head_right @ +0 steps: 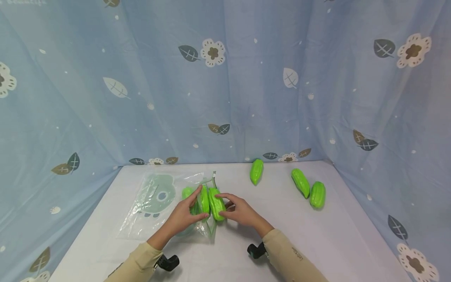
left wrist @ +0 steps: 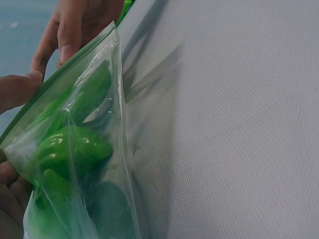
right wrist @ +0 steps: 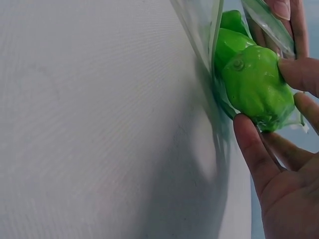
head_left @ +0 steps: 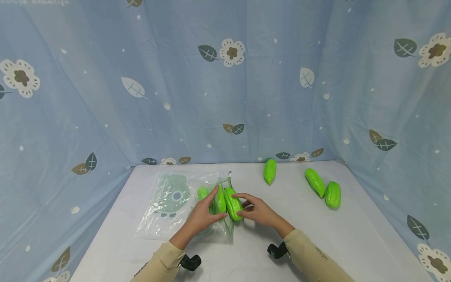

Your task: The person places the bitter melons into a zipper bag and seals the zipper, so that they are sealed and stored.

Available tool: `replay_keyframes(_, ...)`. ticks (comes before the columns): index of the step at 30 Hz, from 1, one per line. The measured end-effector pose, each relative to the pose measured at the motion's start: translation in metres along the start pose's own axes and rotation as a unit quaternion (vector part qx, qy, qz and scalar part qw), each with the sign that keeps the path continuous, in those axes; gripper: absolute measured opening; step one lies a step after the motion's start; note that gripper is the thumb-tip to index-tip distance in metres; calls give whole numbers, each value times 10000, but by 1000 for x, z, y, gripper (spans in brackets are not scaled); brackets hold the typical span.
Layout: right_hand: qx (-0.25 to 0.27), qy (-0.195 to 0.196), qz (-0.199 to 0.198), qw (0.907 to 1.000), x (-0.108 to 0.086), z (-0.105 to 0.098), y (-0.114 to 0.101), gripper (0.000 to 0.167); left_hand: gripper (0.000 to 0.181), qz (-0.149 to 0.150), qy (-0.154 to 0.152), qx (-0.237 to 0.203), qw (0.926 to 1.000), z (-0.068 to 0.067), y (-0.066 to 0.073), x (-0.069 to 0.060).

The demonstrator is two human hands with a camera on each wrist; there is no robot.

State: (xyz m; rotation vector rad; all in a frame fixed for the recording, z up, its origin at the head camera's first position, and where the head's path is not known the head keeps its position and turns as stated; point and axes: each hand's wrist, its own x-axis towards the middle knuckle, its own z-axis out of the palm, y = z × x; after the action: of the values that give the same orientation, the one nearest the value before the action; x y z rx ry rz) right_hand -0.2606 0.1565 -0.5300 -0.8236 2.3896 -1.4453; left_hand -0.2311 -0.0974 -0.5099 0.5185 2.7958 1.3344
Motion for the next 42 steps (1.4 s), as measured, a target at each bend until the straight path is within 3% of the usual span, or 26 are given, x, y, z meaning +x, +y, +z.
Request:
replay_keyframes(13, -73, 1, 192, 9998, 5, 4, 3, 58, 100, 59, -183, -96, 9998, 1, -3, 0)
replay_keyframes(24, -29, 80, -12, 10000, 7, 6, 4, 58, 102, 207, -204, -104, 9995, 0, -4, -2)
replay_keyframes(42, -123, 145, 132, 9997, 15, 11, 4, 57, 102, 267, -153, -39, 9995, 1, -4, -2)
